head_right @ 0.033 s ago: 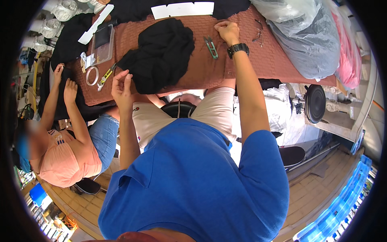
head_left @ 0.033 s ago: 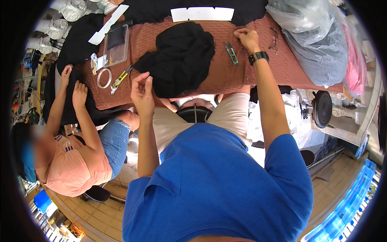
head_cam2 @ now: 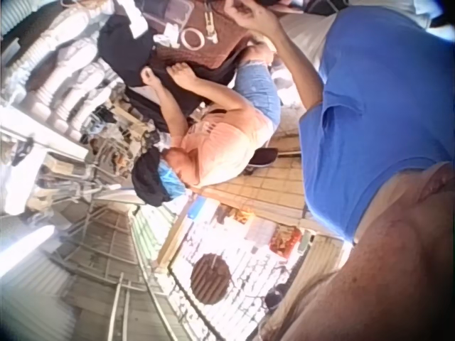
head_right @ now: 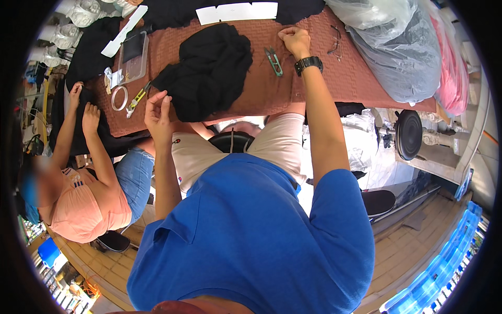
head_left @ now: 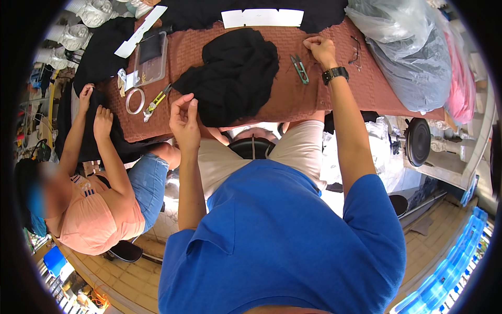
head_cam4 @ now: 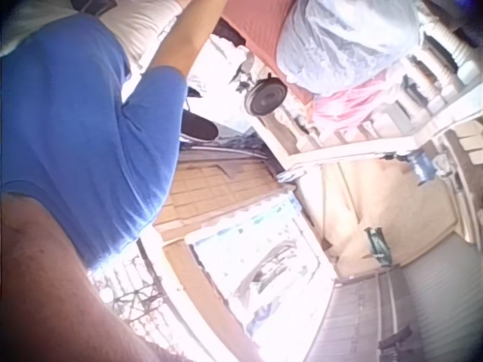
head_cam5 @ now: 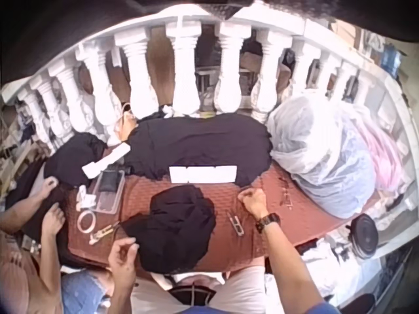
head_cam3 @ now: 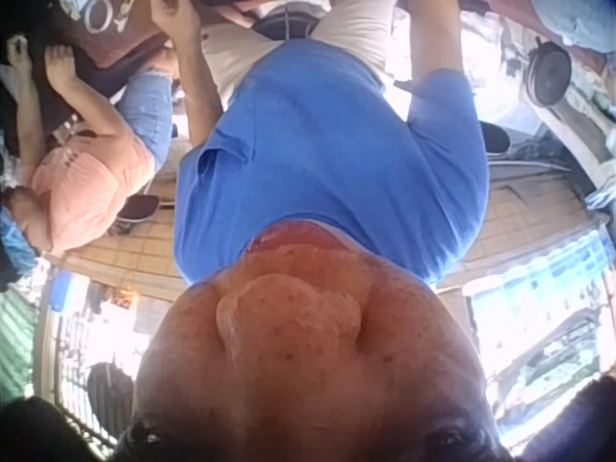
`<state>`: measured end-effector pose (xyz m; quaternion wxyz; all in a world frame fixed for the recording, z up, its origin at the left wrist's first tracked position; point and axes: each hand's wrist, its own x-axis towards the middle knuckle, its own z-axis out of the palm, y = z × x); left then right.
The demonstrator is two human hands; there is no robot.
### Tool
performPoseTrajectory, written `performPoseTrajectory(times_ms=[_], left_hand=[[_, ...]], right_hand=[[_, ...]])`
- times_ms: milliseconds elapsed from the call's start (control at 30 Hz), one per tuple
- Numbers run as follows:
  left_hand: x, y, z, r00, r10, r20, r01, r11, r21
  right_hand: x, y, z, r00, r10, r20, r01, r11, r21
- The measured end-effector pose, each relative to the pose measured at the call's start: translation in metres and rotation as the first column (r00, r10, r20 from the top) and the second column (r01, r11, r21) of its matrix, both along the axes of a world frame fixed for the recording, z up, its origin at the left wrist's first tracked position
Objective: The person places a white tag onto a black garment and secures it by sewing it on with a needle and thread.
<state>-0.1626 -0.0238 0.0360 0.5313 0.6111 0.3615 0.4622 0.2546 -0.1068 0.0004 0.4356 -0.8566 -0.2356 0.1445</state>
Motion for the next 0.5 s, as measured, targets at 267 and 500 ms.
performPoseTrajectory(times_ms=[267, 500], left_hand=[[0.004, 0.005, -0.008, 1.0, 0.004, 0.005, -0.004, 1.0, 0.013], [-0.01, 0.01, 0.004, 0.996, 0.036, -0.078, -0.029, 0.996, 0.08]], right_hand=[[0.003, 0.011, -0.014, 0.996, -0.08, -0.04, 0.085, 0.989, 0.121], [-0.024, -0.005, 0.002, 0.921, -0.001, 0.39, -0.03, 0.997, 0.075]])
